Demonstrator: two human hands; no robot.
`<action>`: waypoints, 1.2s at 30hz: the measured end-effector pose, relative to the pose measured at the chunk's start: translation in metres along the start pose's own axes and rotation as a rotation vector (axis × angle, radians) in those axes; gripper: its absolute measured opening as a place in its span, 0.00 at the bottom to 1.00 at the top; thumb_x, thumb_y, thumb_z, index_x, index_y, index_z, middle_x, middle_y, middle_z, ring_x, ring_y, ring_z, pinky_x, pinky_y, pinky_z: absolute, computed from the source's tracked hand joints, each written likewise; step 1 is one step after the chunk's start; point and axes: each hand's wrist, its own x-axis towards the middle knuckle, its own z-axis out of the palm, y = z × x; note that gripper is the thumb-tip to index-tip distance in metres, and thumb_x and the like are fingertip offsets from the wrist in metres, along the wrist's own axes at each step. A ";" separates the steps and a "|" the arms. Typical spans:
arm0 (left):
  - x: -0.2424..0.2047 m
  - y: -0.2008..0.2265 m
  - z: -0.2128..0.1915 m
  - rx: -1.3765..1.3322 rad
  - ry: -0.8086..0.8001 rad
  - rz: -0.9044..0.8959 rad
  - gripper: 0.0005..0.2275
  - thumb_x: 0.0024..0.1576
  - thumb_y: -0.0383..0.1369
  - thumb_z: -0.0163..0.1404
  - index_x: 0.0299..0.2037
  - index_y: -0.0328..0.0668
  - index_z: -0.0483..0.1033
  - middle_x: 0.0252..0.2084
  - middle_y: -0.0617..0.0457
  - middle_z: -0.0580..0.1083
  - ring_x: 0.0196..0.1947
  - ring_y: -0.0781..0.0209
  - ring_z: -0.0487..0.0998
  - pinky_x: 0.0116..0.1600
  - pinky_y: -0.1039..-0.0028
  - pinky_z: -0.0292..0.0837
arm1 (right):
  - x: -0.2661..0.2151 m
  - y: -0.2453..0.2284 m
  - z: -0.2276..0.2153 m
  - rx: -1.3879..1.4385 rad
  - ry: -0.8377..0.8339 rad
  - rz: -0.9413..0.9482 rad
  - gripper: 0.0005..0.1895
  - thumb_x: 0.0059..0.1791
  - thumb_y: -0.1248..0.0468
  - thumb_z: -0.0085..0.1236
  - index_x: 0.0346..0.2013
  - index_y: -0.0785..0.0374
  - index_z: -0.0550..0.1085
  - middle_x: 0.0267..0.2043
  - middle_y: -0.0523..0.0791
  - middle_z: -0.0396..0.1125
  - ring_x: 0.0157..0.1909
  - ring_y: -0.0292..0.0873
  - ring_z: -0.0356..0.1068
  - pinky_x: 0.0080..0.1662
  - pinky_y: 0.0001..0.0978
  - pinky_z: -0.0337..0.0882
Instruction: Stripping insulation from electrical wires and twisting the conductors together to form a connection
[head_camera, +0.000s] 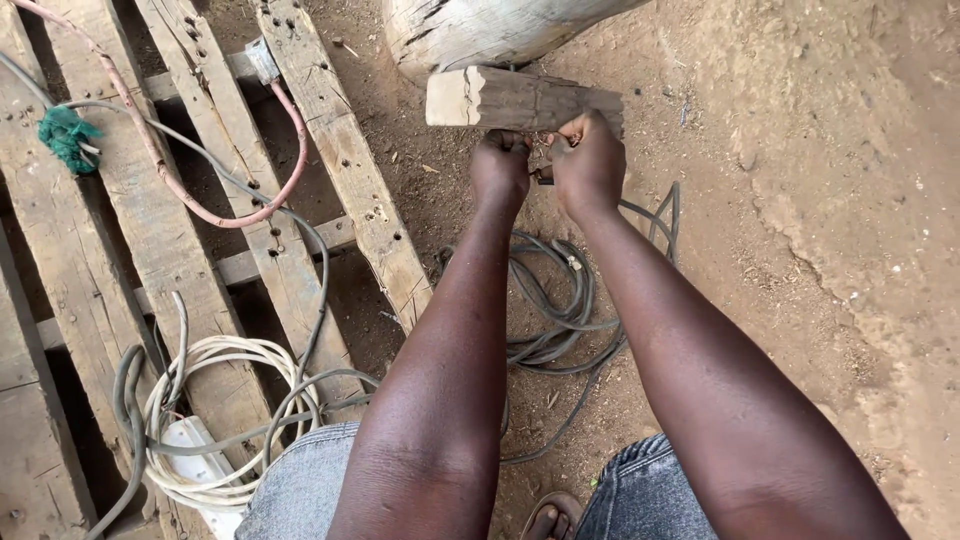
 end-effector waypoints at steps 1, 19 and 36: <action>-0.004 0.005 -0.005 -0.026 0.002 0.011 0.06 0.56 0.36 0.56 0.36 0.47 0.83 0.32 0.46 0.79 0.43 0.48 0.81 0.50 0.61 0.73 | 0.004 0.001 0.002 0.033 0.020 0.067 0.03 0.48 0.60 0.61 0.33 0.53 0.76 0.27 0.43 0.75 0.44 0.52 0.78 0.47 0.46 0.73; -0.032 0.032 -0.026 0.070 -0.099 -0.011 0.07 0.56 0.32 0.53 0.40 0.44 0.84 0.38 0.39 0.81 0.49 0.42 0.82 0.53 0.60 0.74 | -0.028 -0.011 0.007 -0.100 -0.222 0.095 0.10 0.54 0.61 0.53 0.47 0.55 0.78 0.46 0.54 0.75 0.55 0.63 0.72 0.56 0.58 0.72; -0.048 0.042 -0.028 0.039 -0.086 -0.021 0.08 0.55 0.39 0.55 0.38 0.50 0.83 0.33 0.42 0.80 0.45 0.43 0.82 0.51 0.56 0.75 | -0.016 -0.023 -0.031 -0.183 -0.104 -0.210 0.03 0.55 0.70 0.57 0.42 0.69 0.74 0.35 0.58 0.73 0.46 0.67 0.75 0.49 0.62 0.71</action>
